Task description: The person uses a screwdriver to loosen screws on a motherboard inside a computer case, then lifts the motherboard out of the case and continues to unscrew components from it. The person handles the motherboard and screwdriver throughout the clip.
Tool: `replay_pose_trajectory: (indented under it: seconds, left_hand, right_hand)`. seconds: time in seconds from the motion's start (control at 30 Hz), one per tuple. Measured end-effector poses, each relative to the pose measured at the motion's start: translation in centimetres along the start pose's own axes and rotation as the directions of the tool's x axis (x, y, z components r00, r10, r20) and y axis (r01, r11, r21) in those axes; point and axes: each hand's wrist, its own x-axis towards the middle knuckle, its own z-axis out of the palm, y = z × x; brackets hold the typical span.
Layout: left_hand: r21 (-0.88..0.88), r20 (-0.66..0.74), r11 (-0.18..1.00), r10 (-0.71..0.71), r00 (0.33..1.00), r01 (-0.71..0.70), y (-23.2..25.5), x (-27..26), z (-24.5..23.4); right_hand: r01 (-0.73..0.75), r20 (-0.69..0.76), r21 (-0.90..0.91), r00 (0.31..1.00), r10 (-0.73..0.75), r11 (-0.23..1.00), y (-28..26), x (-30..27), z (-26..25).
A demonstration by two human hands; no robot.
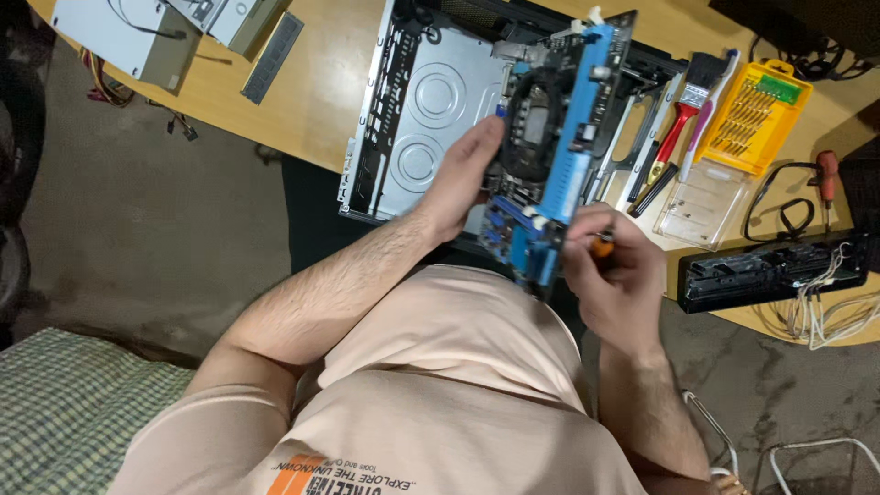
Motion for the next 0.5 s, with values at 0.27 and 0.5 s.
replay_pose_trajectory:
  seconds: [0.27, 0.5]
  left_hand:
    - [0.131, -0.184, 0.991, 0.056, 0.981, -0.032, -1.8, 3.3, -1.2]
    - [0.289, -0.228, 0.938, 0.262, 0.938, -0.192, -2.8, 3.9, -1.9]
  right_hand:
    - [-0.063, 0.092, 0.001, 0.994, 0.063, 0.998, 0.9, 2.3, 2.9]
    - [0.007, 0.165, -0.088, 0.986, 0.008, 0.996, 1.0, 3.1, 4.9]
